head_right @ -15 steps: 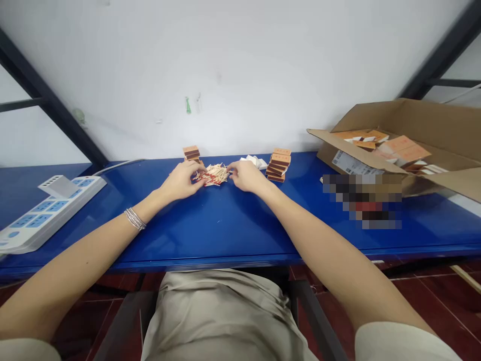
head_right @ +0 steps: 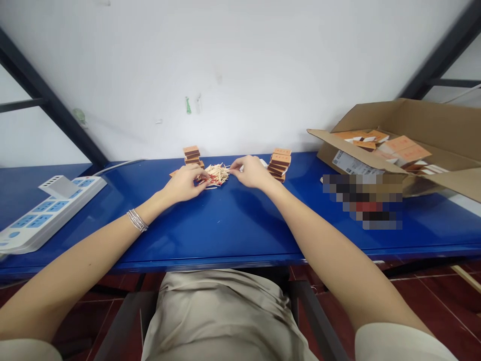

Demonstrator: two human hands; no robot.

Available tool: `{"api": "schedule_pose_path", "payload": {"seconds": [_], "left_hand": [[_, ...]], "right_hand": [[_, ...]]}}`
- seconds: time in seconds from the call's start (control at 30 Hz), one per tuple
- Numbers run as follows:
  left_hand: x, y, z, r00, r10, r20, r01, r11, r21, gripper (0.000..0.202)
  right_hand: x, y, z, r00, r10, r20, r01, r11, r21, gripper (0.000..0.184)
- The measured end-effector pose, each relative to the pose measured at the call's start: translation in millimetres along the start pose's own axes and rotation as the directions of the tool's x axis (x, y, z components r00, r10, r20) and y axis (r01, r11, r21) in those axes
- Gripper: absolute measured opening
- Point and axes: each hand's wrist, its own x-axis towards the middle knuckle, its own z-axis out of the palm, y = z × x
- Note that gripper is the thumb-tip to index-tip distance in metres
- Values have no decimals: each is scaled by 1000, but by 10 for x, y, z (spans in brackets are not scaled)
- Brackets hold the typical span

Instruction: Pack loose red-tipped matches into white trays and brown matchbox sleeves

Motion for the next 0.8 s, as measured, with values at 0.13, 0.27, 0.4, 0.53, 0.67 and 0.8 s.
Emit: {"api": "schedule_pose_path", "payload": {"seconds": [0.13, 0.27, 0.4, 0.53, 0.67, 0.8], "left_hand": [[3, -6, 7, 1000, -9, 10, 9, 1000, -9, 18], [3, -18, 6, 1000, -22, 9, 22, 999, -34, 17], [-3, -27, 0, 999, -38, 30, 41, 994, -98, 16], [-7, -57, 27, 995, -4, 103, 19, 990, -139, 14], [-6, -82, 66, 988, 33, 149, -11, 989, -148, 15], [-7, -79, 101, 985, 6, 171, 17, 991, -130, 16]], "right_hand": [[-53, -67, 12, 982, -65, 179, 47, 994, 101, 22], [-90, -175, 83, 931, -178, 319, 123, 975, 187, 22], [-74, -160, 102, 941, -180, 286, 129, 974, 188, 21], [-49, -60, 71, 966, -111, 233, 76, 985, 156, 18], [-68, -64, 65, 914, -119, 389, 25, 971, 238, 23], [-109, -180, 96, 832, -213, 513, 74, 958, 278, 20]]}}
